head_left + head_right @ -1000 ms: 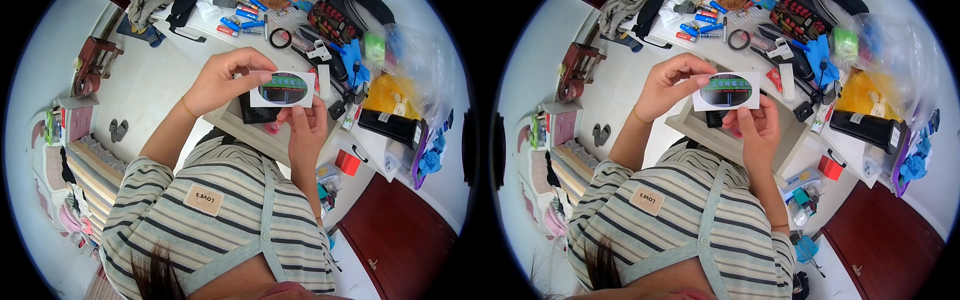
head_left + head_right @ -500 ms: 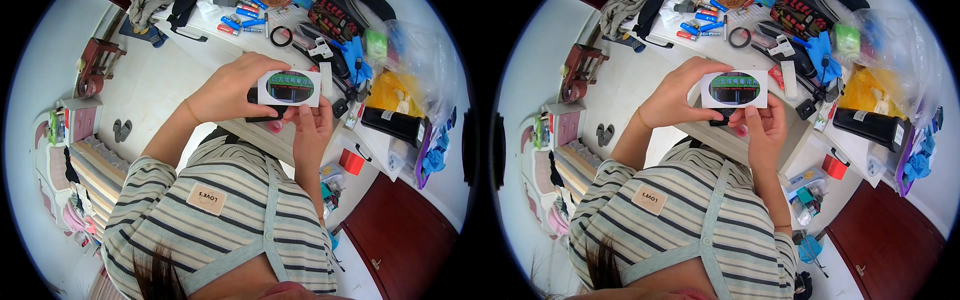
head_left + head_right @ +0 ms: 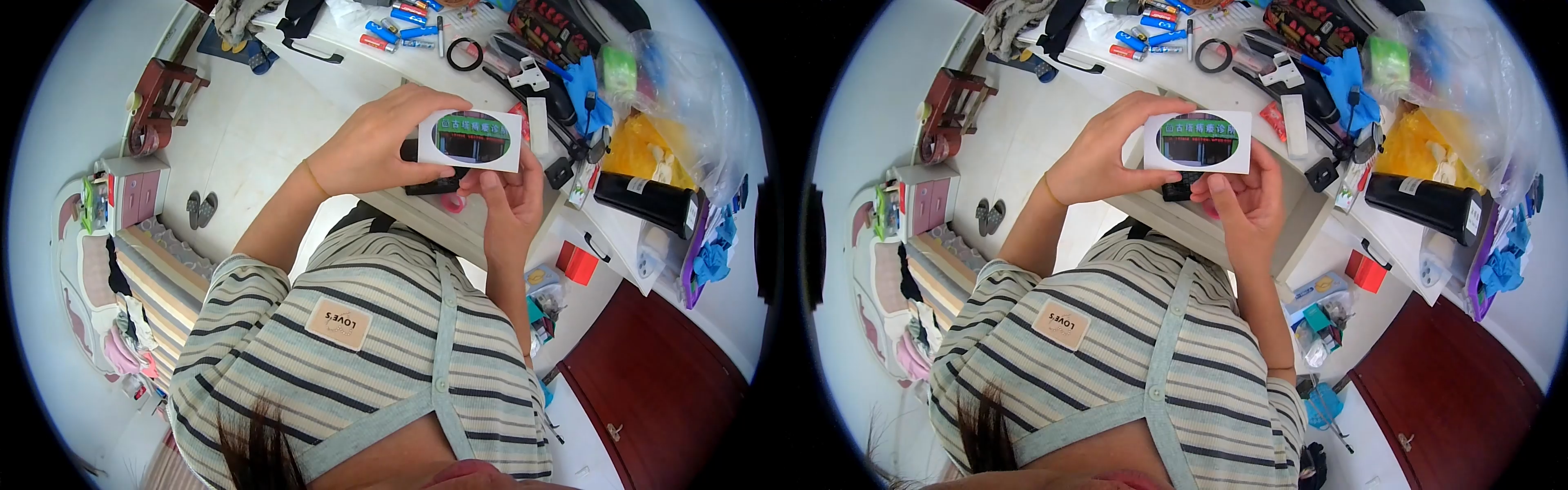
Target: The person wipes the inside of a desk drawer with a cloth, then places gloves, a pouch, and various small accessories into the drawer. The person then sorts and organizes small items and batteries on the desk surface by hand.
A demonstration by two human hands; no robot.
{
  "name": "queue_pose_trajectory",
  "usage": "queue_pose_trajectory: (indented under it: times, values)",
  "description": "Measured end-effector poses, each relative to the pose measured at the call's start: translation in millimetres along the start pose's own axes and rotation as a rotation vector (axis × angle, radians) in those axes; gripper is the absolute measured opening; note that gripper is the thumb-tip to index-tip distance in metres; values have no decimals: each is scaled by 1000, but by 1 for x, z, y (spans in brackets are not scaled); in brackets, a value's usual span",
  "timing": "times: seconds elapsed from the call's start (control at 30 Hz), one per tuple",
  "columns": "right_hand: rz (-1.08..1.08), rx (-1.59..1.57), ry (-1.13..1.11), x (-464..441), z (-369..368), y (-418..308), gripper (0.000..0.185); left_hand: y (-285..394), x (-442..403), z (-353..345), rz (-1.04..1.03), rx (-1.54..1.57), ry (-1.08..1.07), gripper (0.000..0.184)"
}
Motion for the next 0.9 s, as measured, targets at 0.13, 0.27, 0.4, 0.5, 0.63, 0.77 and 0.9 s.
queue_pose_trajectory:
  times: [0.13,0.27,0.4,0.5,0.63,0.77,0.9]
  values:
    - [-30,79,-77,2,14,9,42,-12,6,-8,123,227,-20,62]
    - [-131,861,-256,1,51,24,46,-18,11,-17,228,227,-75,62]
    - [-77,1297,-259,9,93,54,62,-28,18,-36,323,120,-191,63]
    - [-256,1282,-322,6,94,59,73,-34,20,-54,281,-40,-242,63]
    - [-171,1263,-275,3,115,91,78,-45,18,-77,262,-151,-338,63]
    - [-311,1097,-154,3,119,91,74,-61,14,-97,247,-329,-420,63]
    - [-547,867,-150,6,138,110,67,-63,5,-103,245,-487,-622,67]
Point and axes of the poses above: each hand's wrist, its own x-axis away from the middle knuckle, its own z-axis out of the back of the hand, y = z × x, the point moved 2 cm from there along -x, towards the middle knuckle, and after that the axes turned 7 degrees about -y, right-handed, at the moved point
